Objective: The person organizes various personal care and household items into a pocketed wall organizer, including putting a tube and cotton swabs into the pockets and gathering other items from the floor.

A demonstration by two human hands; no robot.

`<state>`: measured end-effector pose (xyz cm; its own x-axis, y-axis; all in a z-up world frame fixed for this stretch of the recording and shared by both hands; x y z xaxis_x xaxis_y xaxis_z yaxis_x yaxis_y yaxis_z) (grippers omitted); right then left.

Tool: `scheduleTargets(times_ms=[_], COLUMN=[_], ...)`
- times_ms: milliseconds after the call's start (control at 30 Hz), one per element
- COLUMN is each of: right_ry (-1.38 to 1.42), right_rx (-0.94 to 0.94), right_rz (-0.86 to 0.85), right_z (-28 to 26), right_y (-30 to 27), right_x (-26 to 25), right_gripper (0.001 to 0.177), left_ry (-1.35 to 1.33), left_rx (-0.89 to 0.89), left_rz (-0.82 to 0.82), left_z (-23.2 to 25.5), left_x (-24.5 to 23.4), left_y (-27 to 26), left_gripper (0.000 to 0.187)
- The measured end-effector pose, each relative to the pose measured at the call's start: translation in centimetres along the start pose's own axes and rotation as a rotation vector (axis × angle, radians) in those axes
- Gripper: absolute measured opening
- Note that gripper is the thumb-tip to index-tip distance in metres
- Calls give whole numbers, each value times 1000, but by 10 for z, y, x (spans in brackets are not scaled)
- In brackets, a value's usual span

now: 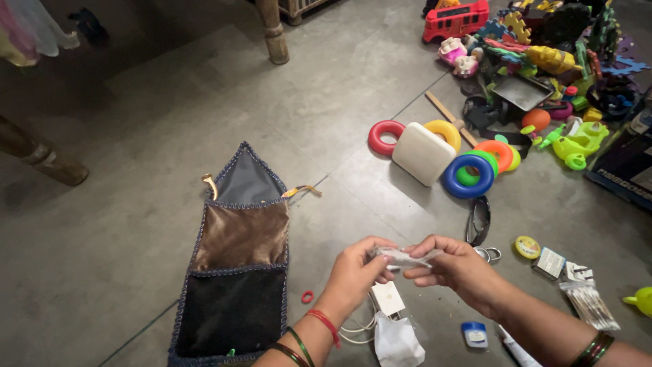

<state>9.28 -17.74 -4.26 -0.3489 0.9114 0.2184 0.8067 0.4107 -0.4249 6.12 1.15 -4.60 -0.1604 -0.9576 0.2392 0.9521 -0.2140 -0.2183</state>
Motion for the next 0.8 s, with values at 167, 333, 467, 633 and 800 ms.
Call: scheduleTargets(times_ms=[167,333,467,633,800], right_ry=[-199,-558,-650,-689,-740], right_rx=[-50,-175,-144,-251,-331], right_rz=[-111,-72,45,-64,-172], right_z=[-11,-16,-19,-19,-18], right_y=[-3,2,7,8,27], right_x=[15,20,11,39,76], right_gripper=[22,20,17,20,30], left_ry=[-9,-258,-139,-19,-42], left_rx=[-86,-240,-114,-106,-266], left_rz=[62,-18,-81,46,114], left_z=[-11,-27,-31,-49,-60], left_x=[-14,-16,-12,-39,-84], left_y=[1,-2,-9,-9,-22], left_gripper=[21,23,26,22,27])
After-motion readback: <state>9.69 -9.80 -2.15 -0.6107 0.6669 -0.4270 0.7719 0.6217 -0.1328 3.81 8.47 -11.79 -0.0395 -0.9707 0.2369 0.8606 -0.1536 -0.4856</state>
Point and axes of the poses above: each hand's wrist, its own y-axis towards the middle knuckle, its own x-axis out of the palm, z = x × y, the point moved 7 cm from there along y, towards the middle knuckle, and after that the axes turned 5 degrees about -x, right-handed, at the moved point
